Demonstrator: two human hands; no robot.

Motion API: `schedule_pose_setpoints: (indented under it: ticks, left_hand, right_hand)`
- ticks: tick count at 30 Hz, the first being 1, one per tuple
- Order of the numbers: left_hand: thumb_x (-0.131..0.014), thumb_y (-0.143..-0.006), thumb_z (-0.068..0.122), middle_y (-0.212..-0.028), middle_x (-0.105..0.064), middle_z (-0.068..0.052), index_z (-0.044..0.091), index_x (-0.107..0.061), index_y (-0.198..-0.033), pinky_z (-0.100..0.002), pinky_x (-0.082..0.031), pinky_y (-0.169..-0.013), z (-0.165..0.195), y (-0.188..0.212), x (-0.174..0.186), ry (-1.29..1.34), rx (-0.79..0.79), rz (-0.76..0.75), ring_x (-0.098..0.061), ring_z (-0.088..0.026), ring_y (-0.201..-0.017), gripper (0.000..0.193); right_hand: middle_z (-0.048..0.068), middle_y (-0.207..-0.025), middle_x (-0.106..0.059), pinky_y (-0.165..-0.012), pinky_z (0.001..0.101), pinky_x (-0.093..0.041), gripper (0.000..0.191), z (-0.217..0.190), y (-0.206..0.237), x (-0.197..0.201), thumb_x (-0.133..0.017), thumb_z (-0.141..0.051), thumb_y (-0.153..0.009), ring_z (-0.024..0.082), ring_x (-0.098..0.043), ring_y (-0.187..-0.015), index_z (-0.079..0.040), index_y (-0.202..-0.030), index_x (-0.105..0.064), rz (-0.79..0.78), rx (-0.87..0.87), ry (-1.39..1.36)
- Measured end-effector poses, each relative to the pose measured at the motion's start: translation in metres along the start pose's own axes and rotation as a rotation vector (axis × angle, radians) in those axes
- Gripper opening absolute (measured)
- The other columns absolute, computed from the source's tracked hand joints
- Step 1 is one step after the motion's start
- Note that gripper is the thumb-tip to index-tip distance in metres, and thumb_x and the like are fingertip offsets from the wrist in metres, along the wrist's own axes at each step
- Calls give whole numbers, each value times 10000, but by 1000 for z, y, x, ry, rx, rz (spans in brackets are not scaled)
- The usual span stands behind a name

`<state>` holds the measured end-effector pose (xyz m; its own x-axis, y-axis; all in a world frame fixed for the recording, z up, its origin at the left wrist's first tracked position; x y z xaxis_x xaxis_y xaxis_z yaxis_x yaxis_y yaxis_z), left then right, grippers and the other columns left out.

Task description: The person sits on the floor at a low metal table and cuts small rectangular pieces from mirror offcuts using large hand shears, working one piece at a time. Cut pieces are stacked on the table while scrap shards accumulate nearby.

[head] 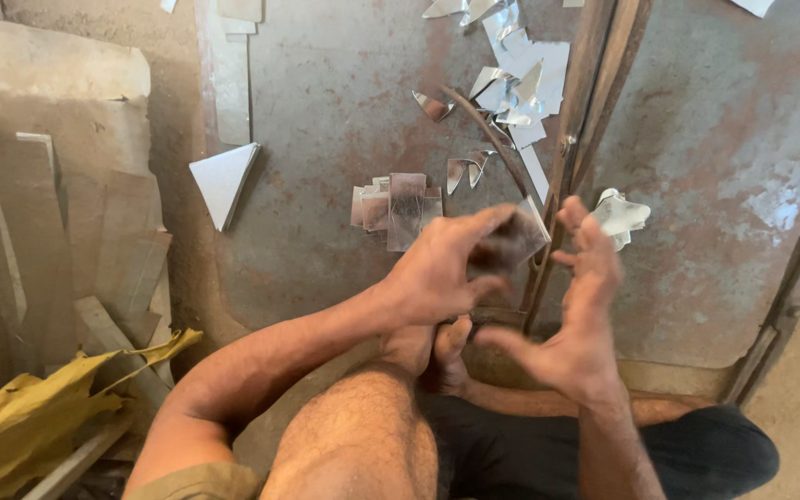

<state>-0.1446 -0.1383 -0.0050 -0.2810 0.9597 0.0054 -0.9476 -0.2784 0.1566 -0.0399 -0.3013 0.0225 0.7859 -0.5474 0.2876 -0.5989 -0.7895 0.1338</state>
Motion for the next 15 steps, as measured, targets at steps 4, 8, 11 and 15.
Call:
schedule_pose_setpoints:
  ticks: [4, 8, 11, 15]
  left_hand:
    - [-694, -906, -11, -1348, -615, -228, -42, -428, -1443, -426, -607, -809, 10, -3, -14, -445, -76, 136, -706, -406, -1048, 600]
    - [-657, -889, -32, -1393, -571, -231, -29, -368, -1505, -443, -592, -851, 21, -7, -24, -481, -114, 121, -688, -413, -1125, 680]
    - [-780, -768, 117, -1322, -587, -253, -20, -346, -1515, -460, -568, -879, 24, -15, -14, -305, -193, 52, -668, -425, -1102, 875]
    - [-767, -844, 98, -1139, -728, -216, 45, -446, -1462, -410, -589, -862, 13, -27, 5, -12, 112, -254, -734, -302, -1034, 699]
  right_hand:
    - [90, -1001, -672, -765, 264, -504, 268, 6, -4, -7, -760, -25, -969, 95, -602, -864, 10, -1212, -653, 151, -195, -13]
    - [11, -832, -687, -674, 222, -496, 96, 16, -11, -9, -709, -15, -979, 48, -579, -747, 40, -1057, -705, 264, -26, 152]
    - [10, -915, -716, -730, 221, -523, 120, 24, -10, 8, -691, -12, -964, 48, -618, -812, 32, -1074, -705, 229, -105, 18]
    - [22, -961, -727, -783, 230, -511, 123, 31, -6, 24, -708, -16, -933, 64, -629, -863, 14, -1052, -721, 132, -237, -206]
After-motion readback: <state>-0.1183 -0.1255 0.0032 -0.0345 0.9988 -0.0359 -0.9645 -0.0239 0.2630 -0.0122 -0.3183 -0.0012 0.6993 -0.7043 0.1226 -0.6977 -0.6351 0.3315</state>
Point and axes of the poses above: each hand's wrist, its own y-axis away from the middle knuckle, its own x-axis out of the back of the hand, z = x × y, the point moved 1 cm from there along -y, towards the middle knuckle
